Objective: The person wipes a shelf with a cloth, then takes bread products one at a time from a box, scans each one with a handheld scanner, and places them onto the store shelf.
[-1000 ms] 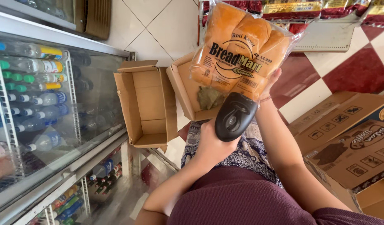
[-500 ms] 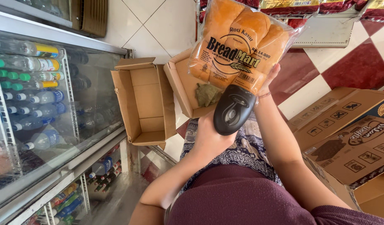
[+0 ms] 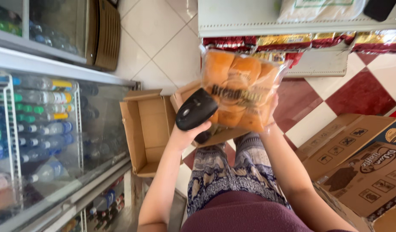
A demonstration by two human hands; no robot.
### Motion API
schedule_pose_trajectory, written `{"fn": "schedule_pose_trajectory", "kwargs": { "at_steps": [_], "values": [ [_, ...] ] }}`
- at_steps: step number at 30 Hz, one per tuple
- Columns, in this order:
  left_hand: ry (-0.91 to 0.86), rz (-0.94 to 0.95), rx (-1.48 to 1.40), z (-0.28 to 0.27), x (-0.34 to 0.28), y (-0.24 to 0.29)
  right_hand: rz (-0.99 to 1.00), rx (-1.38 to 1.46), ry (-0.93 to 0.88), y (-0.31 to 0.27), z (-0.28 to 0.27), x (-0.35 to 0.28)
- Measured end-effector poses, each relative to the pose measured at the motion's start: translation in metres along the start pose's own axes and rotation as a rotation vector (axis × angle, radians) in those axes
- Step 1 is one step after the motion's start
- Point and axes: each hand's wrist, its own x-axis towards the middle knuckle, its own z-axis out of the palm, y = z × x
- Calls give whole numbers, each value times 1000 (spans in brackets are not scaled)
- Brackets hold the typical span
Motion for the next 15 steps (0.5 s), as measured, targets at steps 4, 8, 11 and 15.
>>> {"fn": "schedule_pose_trajectory", "kwargs": {
  "at_steps": [4,8,11,15],
  "values": [
    [-35,-79,-217,-9,3,-20,155,-227,132,-29,74,-10],
    [-7,-104,-187,-6,9,-19,105,-559,94,-58,168,-28],
    [-24,-15,-166,4,19,-9,146,-633,-95,-92,204,-35],
    [59,65,-161,25,49,19,8,-846,-230,-118,235,-16]
  ]
}}
